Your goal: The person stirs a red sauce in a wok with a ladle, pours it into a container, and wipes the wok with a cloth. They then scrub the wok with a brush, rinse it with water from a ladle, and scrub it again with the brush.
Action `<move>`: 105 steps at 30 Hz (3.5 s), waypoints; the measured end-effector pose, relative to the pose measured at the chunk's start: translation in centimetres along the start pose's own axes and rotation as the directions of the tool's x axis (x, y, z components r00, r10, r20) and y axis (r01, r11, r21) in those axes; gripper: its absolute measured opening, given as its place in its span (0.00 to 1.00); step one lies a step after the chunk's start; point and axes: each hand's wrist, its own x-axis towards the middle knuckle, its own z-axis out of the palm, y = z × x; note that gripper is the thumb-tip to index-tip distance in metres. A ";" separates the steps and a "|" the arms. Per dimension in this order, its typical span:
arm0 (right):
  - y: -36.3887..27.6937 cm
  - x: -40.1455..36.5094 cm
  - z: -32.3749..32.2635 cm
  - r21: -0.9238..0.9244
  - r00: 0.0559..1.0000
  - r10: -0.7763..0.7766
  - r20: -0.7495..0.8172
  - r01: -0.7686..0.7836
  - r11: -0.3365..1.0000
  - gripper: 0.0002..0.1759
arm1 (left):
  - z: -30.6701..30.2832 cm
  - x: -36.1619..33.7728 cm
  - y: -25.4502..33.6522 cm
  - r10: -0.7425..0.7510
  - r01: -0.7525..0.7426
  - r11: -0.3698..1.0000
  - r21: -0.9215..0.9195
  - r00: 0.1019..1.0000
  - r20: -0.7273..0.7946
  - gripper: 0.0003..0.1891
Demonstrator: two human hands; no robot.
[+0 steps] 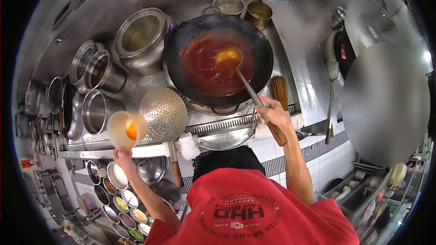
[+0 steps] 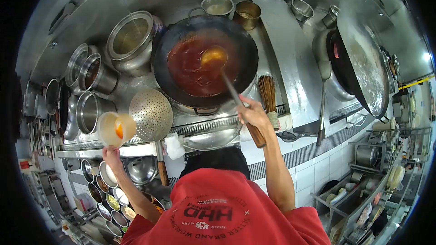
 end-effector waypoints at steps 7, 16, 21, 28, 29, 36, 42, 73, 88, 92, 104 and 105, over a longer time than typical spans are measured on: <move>1.2 0.7 2.3 0.136 0.998 0.033 0.051 -0.040 0.990 0.31 | 6.5 -2.6 -0.7 -0.044 0.045 0.999 -0.003 0.985 0.168 0.06; 1.6 -0.3 -1.9 -0.791 0.863 -0.501 0.069 0.353 0.499 0.34 | 8.1 -3.6 -1.6 -0.022 0.008 0.987 0.161 0.996 0.090 0.10; 3.6 -2.9 -3.2 -0.806 0.836 -0.547 0.043 0.353 0.475 0.34 | 7.4 -4.9 -1.2 0.187 -0.178 0.928 0.327 0.982 0.004 0.19; 7.4 -2.9 -3.4 -0.686 0.840 -0.542 0.002 0.396 0.610 0.31 | 10.3 -11.4 -5.9 0.441 -0.661 0.727 0.188 0.658 0.610 0.16; 6.6 -2.3 -3.7 -0.720 0.810 -0.587 0.004 0.410 0.560 0.31 | 11.8 -12.4 -7.1 0.462 -0.741 0.657 0.134 0.537 0.706 0.16; -0.5 3.7 -3.8 -0.855 0.847 -0.529 -0.060 0.230 0.465 0.26 | 19.4 -16.2 -5.1 0.319 -0.949 0.287 0.128 0.221 0.922 0.14; 0.6 3.6 -0.9 -0.170 0.999 0.010 0.047 -0.002 0.985 0.19 | 19.5 -16.2 -4.2 0.388 -0.945 0.298 0.136 0.250 0.887 0.18; -1.4 3.0 -0.1 -0.381 0.997 -0.029 0.066 0.053 0.923 0.23 | 20.1 -15.9 -4.6 0.567 -0.944 0.329 0.017 0.211 0.796 0.15; -0.6 3.2 1.3 -0.262 0.999 -0.003 0.036 0.013 0.965 0.20 | 6.7 -12.3 -8.6 0.174 -0.481 0.581 0.656 0.861 0.477 0.39; 1.0 1.2 2.4 0.046 0.968 0.169 0.187 -0.180 0.983 0.19 | 7.0 -12.1 -8.9 0.139 -0.485 0.522 0.701 0.860 0.491 0.41; 0.4 1.9 2.2 -0.122 0.998 0.046 0.040 -0.041 0.992 0.19 | 7.2 -10.6 -7.0 0.010 -0.375 0.719 0.585 0.847 0.531 0.31; 0.9 1.1 2.2 0.010 0.985 0.103 0.139 -0.106 0.994 0.20 | 6.5 -10.2 -7.7 -0.136 -0.136 0.886 0.443 0.837 0.530 0.28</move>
